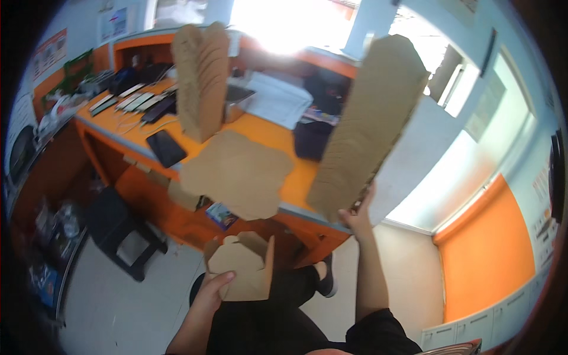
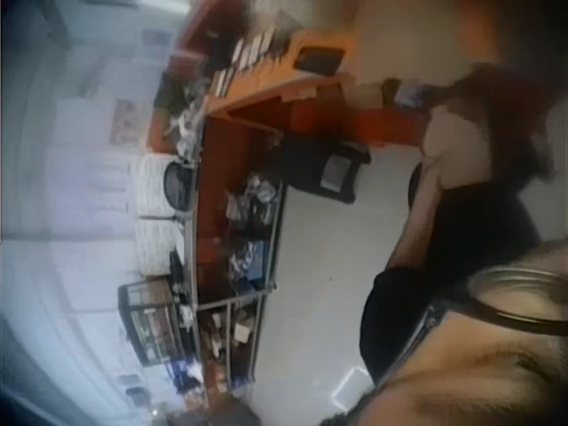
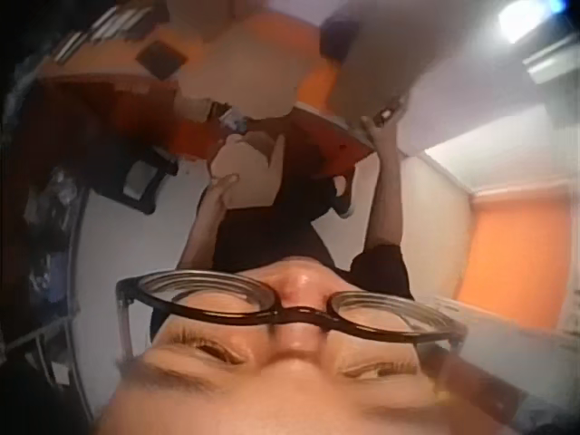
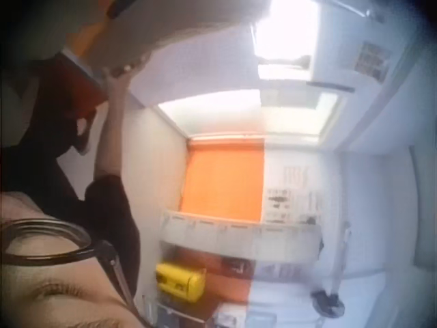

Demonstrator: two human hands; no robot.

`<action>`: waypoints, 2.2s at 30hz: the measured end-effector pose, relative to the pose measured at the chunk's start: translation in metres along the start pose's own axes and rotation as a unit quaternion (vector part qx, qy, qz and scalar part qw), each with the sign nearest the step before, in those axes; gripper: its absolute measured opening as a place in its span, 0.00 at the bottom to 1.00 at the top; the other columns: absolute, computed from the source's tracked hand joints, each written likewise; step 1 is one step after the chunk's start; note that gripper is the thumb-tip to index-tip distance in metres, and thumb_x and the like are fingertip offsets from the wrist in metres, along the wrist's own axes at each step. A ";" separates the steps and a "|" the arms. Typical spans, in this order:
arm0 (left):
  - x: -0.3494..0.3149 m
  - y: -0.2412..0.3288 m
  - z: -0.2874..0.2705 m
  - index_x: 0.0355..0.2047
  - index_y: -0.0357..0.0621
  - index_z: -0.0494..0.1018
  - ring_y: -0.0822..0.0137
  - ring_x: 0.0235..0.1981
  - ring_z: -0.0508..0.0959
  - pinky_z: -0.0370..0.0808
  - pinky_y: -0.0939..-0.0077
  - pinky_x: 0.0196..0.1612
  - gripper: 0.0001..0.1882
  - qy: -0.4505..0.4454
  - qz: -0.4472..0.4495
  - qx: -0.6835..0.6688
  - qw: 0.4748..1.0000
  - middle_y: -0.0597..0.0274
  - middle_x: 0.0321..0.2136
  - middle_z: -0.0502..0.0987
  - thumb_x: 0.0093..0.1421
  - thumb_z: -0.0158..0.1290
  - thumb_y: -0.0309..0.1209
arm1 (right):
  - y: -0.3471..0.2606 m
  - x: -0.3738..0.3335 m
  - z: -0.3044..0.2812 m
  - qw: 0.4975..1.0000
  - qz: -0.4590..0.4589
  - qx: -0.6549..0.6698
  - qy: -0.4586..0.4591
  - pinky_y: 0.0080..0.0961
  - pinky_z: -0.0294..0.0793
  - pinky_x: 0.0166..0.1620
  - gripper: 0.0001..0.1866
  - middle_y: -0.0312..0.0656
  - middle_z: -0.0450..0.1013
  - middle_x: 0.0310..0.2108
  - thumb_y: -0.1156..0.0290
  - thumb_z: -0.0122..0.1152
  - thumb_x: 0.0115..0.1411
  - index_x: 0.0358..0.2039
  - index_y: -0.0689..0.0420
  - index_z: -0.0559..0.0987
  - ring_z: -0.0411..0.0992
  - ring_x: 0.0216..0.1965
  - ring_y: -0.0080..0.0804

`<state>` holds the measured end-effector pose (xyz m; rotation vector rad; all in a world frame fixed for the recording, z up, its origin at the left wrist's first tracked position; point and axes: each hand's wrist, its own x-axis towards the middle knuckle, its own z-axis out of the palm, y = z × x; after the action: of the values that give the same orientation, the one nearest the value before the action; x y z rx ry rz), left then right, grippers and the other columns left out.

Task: The person sits at a desk and folds flat cardboard pieces into small boxes by hand. They repeatedly pick up a piece, fold the sides, and tuck the flaps to form a box, then place it on the desk. The person also handles a stack of larger, pre-cut cardboard pieces.

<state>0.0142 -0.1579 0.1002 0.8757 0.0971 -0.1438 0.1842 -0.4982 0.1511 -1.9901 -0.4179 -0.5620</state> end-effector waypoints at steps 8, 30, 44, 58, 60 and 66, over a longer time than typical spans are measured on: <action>0.001 0.020 0.031 0.56 0.38 0.54 0.57 0.52 0.68 0.65 0.63 0.54 0.36 -0.041 0.077 0.057 0.995 0.53 0.50 0.66 0.48 0.55 0.33 | -0.007 -0.013 0.011 0.997 -0.014 0.071 0.022 0.42 0.47 0.62 0.63 0.51 0.40 0.59 0.62 0.71 0.42 0.62 0.58 0.30 0.43 0.62 0.45; 0.031 0.108 0.216 0.62 0.47 0.25 0.55 0.63 0.48 0.51 0.62 0.61 0.61 -0.329 0.380 0.304 0.809 0.49 0.60 0.44 0.44 0.63 0.36 | -0.173 -0.013 -0.068 0.951 -0.030 0.084 -0.294 0.39 0.53 0.60 0.56 0.51 0.50 0.60 0.55 0.71 0.42 0.62 0.56 0.42 0.50 0.61 0.44; 0.057 0.088 0.283 0.62 0.46 0.42 0.49 0.58 0.52 0.55 0.59 0.57 0.52 -0.227 0.676 0.418 0.563 0.48 0.57 0.48 0.40 0.63 0.29 | -0.170 0.002 -0.096 0.941 -0.215 0.246 0.090 0.38 0.53 0.59 0.58 0.44 0.43 0.63 0.50 0.69 0.43 0.64 0.53 0.41 0.45 0.63 0.38; 0.084 0.230 0.338 0.57 0.33 0.49 0.54 0.54 0.57 0.63 0.62 0.51 0.56 -0.191 0.360 0.598 0.690 0.46 0.50 0.57 0.36 0.64 0.54 | -0.207 0.146 -0.199 0.886 -0.267 0.379 -0.014 0.56 0.56 0.59 0.37 0.44 0.52 0.59 0.46 0.49 0.57 0.60 0.53 0.52 0.55 0.59 0.44; 0.094 0.240 0.343 0.55 0.32 0.50 0.54 0.53 0.58 0.64 0.62 0.50 0.57 -0.227 0.337 0.650 0.643 0.46 0.48 0.58 0.34 0.66 0.55 | -0.220 0.183 -0.189 0.920 -0.284 0.269 -0.031 0.49 0.56 0.60 0.40 0.43 0.54 0.58 0.44 0.51 0.55 0.60 0.53 0.52 0.55 0.59 0.41; 0.168 0.201 0.340 0.55 0.34 0.49 0.52 0.51 0.58 0.61 0.60 0.53 0.57 -0.142 0.549 0.560 0.604 0.49 0.47 0.58 0.32 0.68 0.49 | -0.228 0.254 -0.135 0.934 -0.205 0.282 -0.084 0.35 0.53 0.61 0.44 0.42 0.58 0.56 0.37 0.47 0.54 0.60 0.58 0.53 0.56 0.58 0.34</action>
<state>0.2216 -0.3072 0.4448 2.0089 -0.9592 0.9495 0.2507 -0.5010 0.5123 -1.3994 -0.9980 -0.4582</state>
